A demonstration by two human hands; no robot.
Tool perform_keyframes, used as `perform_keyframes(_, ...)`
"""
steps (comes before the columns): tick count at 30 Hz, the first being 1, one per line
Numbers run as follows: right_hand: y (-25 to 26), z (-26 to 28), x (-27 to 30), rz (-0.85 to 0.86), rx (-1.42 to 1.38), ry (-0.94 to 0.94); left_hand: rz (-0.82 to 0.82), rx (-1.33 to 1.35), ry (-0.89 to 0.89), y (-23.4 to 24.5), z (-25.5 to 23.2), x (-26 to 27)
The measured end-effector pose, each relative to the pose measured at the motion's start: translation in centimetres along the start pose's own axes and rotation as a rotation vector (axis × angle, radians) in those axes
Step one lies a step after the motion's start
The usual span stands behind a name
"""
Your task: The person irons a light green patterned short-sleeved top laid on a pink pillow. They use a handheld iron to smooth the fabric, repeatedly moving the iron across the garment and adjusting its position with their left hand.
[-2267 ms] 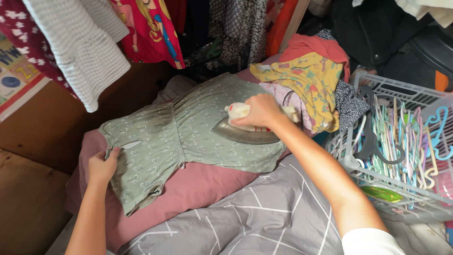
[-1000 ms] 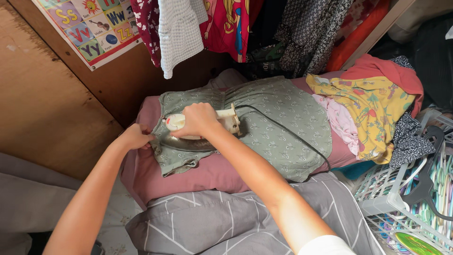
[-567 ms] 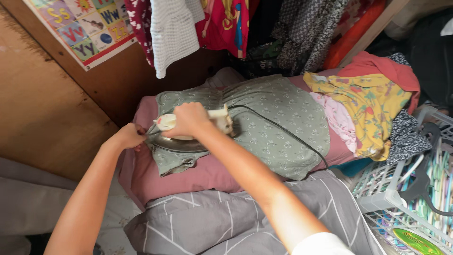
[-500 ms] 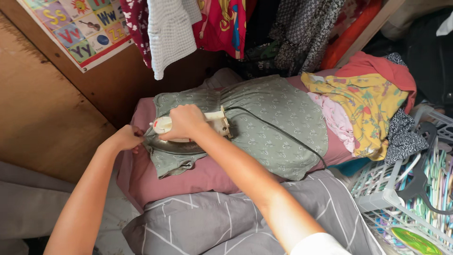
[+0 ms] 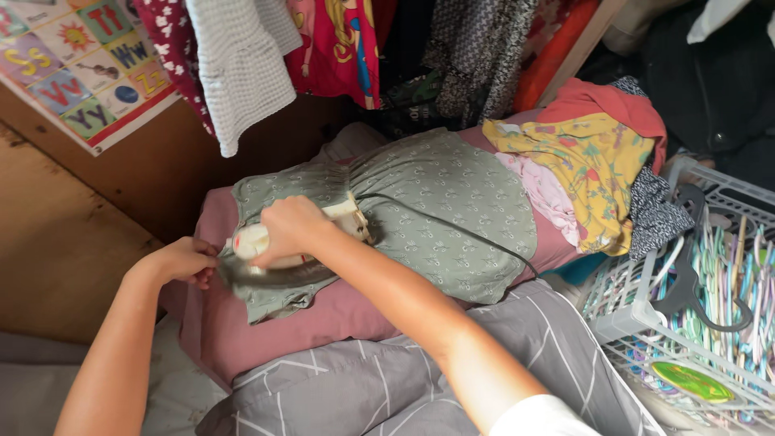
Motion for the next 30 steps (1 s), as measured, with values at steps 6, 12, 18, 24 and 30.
perform_keyframes(6,-0.1,0.5,0.0,-0.122,-0.089,-0.097,0.051,0.078,-0.007,0.9,0.9,-1.7)
perform_keyframes(12,-0.8,0.2,-0.6,-0.074,-0.129,-0.105,0.038,0.059,0.01,1.0,1.5,-1.3)
perform_keyframes(18,1.0,-3.7,2.4,-0.051,-0.034,-0.156,0.026,0.089,0.034,1.1,2.0,-1.5)
perform_keyframes(24,2.6,-9.4,6.7,0.0,-0.055,-0.297,-0.01,0.18,-0.037,1.9,4.8,-3.6)
perform_keyframes(30,1.4,-4.9,4.1,-0.14,-0.07,-0.103,-0.004,0.214,-0.046,2.1,5.5,-4.3)
Point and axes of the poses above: each hand's wrist, its own x-axis away from the middle knuckle, its own y-axis out of the back of the hand, z = x × y, the point moved 3 cm from there along -x, towards the middle knuckle, and after that the axes turned 13 degrees about z, right-handed, at the moved point
